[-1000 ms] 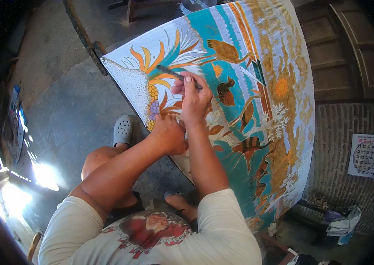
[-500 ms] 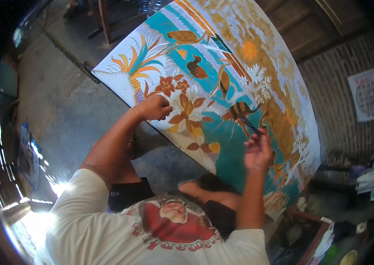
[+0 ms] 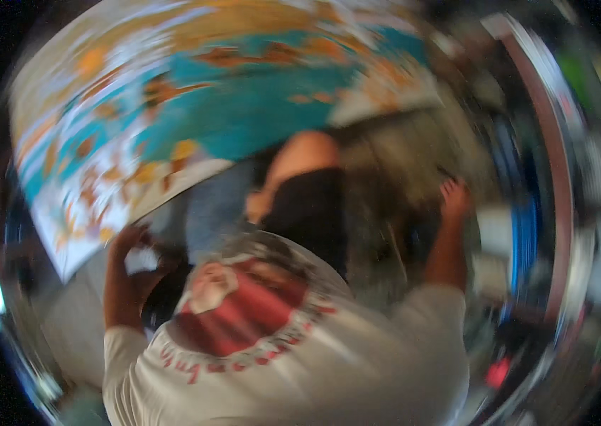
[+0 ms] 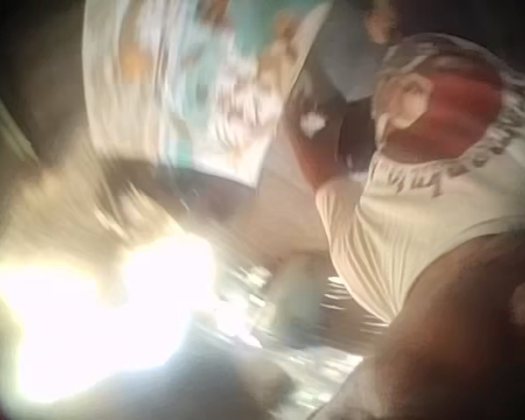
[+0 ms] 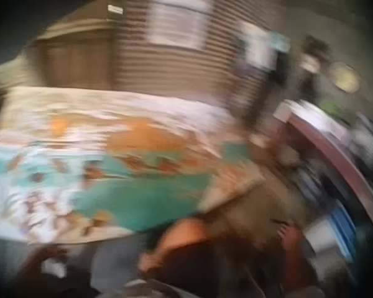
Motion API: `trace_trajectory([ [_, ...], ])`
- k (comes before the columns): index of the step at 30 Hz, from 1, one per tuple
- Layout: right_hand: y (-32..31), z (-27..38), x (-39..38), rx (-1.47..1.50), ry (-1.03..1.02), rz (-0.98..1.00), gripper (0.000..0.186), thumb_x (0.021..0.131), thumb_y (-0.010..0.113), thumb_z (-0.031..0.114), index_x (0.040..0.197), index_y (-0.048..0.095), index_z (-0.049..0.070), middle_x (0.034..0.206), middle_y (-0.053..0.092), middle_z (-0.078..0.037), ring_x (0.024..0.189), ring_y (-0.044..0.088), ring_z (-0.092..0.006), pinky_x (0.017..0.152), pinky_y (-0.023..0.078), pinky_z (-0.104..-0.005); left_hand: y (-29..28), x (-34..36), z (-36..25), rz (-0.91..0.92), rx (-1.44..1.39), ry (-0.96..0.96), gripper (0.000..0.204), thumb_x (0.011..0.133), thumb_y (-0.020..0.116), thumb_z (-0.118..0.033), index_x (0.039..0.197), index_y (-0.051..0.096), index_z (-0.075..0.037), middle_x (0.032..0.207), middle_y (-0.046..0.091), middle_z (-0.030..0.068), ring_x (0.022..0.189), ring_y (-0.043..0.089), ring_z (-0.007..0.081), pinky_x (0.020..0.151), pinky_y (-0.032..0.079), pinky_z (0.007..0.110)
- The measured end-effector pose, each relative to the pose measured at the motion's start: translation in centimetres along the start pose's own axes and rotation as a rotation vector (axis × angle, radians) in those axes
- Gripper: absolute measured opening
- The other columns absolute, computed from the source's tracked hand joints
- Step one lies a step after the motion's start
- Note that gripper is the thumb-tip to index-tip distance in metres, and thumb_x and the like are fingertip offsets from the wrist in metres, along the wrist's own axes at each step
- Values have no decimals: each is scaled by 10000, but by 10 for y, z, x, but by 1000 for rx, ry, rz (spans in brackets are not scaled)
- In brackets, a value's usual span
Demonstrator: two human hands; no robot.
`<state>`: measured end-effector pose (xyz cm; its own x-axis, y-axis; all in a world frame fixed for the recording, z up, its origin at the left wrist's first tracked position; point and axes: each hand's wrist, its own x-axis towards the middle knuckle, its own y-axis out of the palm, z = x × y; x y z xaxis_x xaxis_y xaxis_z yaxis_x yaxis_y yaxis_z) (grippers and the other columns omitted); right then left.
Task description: Applying wax or paint to a large piece of fabric with floral and bird designs using a canting or brush.
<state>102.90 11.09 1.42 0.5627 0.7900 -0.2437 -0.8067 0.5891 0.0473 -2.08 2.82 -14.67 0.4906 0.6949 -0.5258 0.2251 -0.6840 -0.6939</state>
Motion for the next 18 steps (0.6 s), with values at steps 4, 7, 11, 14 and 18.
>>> trace_trajectory([
  [4, -113, -75, -66, 13, 216, -668, 447, 1092, 482, 269, 1428, 458, -25, 1227, 627, -215, 1093, 649, -337, 912, 564, -443, -46, -60, -19, 143, -526, -1026, 682, 939, 575, -643, 1072, 726, 9, 925, 758, 127, 825, 736, 206, 685, 545, 492],
  [7, -220, -97, -91, 363, 171, -717, 400, 1063, 566, 265, 1341, 521, -20, 1097, 640, -167, 888, 644, -299, 748, 587, -420, -38, -46, -23, 268, -420, -1048, 663, 949, 575, -624, 1099, 728, 3, 985, 760, 156, 852, 736, 243, 713, 559, 492],
  [11, -203, -164, -146, -29, 406, -769, 339, 1048, 613, 259, 1263, 590, -2, 1052, 659, -136, 767, 662, -277, 628, 616, -406, -102, -62, -208, 198, -639, -872, 581, 985, 579, -540, 1192, 721, -16, 1123, 735, 167, 960, 710, 278, 876, 547, 438],
  [14, -167, -172, -155, -72, 472, -765, 309, 1049, 613, 228, 1286, 613, 30, 1121, 659, -126, 838, 681, -284, 647, 611, -407, -138, -64, -327, 104, -538, -725, 550, 989, 585, -519, 1228, 721, -42, 1158, 731, 157, 1006, 703, 274, 920, 539, 425],
  [18, -154, -210, -150, -204, 572, -687, 359, 1070, 572, 312, 1329, 615, 67, 1210, 645, -126, 952, 687, -318, 667, 608, -417, -117, -67, -240, 89, -400, -879, 549, 976, 589, -531, 1220, 727, -59, 1145, 738, 154, 987, 711, 289, 910, 545, 437],
])
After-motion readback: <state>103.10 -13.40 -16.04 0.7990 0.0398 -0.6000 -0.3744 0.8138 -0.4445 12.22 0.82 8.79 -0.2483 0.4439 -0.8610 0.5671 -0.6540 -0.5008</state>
